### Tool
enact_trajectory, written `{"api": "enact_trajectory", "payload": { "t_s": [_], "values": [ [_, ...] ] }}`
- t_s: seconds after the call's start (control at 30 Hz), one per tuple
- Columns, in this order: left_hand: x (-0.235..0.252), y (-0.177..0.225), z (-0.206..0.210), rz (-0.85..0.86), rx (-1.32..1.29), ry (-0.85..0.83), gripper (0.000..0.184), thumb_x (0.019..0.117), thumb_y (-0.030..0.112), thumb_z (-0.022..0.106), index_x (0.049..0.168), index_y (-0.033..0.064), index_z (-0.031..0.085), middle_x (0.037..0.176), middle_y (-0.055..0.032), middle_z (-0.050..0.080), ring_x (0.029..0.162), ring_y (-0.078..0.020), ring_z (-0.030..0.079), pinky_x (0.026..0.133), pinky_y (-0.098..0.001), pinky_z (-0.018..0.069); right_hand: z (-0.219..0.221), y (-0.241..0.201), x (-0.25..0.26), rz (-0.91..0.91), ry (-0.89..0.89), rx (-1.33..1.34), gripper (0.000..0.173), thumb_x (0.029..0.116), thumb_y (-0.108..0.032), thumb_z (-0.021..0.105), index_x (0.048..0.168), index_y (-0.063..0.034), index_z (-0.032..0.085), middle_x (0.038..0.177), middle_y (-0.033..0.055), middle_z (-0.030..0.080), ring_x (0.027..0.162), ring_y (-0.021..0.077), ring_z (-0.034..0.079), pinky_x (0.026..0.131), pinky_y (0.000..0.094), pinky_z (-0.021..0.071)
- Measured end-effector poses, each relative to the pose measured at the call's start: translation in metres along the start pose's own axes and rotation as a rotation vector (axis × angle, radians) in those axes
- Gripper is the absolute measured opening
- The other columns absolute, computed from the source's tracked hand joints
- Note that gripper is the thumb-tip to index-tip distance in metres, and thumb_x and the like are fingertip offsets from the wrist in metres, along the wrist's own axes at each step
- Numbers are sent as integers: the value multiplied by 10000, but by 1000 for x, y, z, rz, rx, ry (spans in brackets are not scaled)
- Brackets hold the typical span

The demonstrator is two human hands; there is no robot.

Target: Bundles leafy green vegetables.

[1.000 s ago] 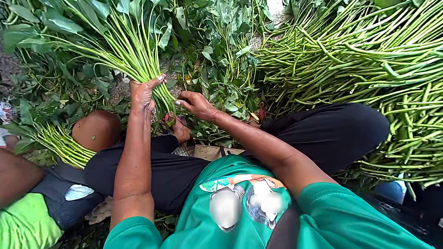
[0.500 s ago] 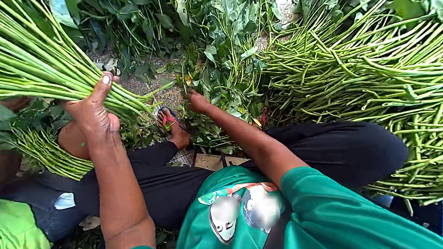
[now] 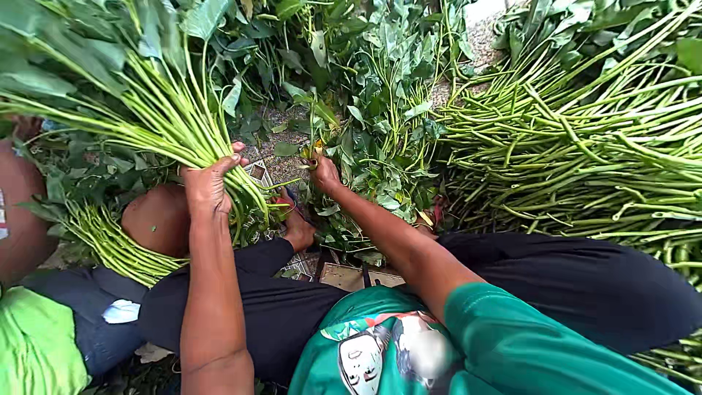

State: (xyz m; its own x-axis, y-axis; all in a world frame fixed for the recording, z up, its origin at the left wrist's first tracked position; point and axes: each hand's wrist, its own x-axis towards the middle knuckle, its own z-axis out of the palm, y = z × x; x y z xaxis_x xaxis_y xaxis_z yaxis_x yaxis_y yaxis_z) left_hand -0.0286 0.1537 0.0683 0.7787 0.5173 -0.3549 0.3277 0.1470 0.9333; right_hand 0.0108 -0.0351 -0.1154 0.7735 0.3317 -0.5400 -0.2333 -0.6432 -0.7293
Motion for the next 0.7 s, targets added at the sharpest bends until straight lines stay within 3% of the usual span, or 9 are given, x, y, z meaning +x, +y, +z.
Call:
{"api": "enact_trajectory", "payload": {
  "t_s": [0.07,0.2,0.33,0.43,0.5,0.57,0.63,0.7],
  "values": [
    [1,-7,7,-2,17,19,430,837,-155,681,1211,-12,527,976,-113,753,813,-218,749,765,-352,642,-13,-7,-25,-88,-14,-27,335,1036,-145,557,1331,-16,648,1307,223,672,1227,406,639,1038,620,481],
    [-3,-19,28,-54,-5,-13,450,847,-111,731,1240,-40,523,957,-141,757,780,-223,745,748,-354,637,-28,-19,-66,-240,-59,-147,330,1072,-242,529,1254,-2,666,1249,222,686,1124,413,682,954,629,515],
    [-12,-27,44,-116,5,-35,511,854,-64,758,1295,-28,503,1012,-128,725,837,-193,731,785,-346,630,-38,-29,-89,-401,-88,-321,307,1005,-131,586,1266,8,666,1212,242,692,1047,453,696,880,643,535],
    [-21,-26,50,-156,19,-33,538,851,-40,770,1318,-3,506,1076,-105,690,927,-156,707,842,-332,612,-52,-32,-99,-469,-139,-397,285,951,-121,635,1200,7,688,1150,236,716,1138,443,655,986,607,481],
    [-22,-28,49,-142,-38,-109,462,879,-40,744,1284,-4,524,1025,-115,724,900,-182,724,828,-342,617,-62,-32,-100,-458,-194,-443,331,923,-140,660,1227,-19,705,1134,231,719,1144,433,635,1035,595,422],
    [-23,-29,48,-127,-64,-179,451,888,-41,732,1286,-8,523,1035,-124,730,913,-204,725,834,-355,614,-71,-33,-99,-440,-279,-465,352,948,-155,632,1273,-34,694,1158,240,707,1173,427,620,1081,608,355],
    [-25,-28,51,-134,-17,-180,527,850,-43,768,1310,-1,514,1072,-113,710,946,-191,713,852,-358,613,-78,-33,-98,-400,-365,-341,340,1019,-204,582,1285,-12,673,1220,251,688,1224,422,612,1112,635,349],
    [-27,-29,52,-119,56,-182,577,809,-63,790,1309,5,510,1083,-106,703,946,-179,713,843,-354,618,-77,-31,-102,-393,-375,-23,370,1061,-261,546,1298,6,647,1214,236,687,1165,357,651,1059,573,459]
  ]
}}
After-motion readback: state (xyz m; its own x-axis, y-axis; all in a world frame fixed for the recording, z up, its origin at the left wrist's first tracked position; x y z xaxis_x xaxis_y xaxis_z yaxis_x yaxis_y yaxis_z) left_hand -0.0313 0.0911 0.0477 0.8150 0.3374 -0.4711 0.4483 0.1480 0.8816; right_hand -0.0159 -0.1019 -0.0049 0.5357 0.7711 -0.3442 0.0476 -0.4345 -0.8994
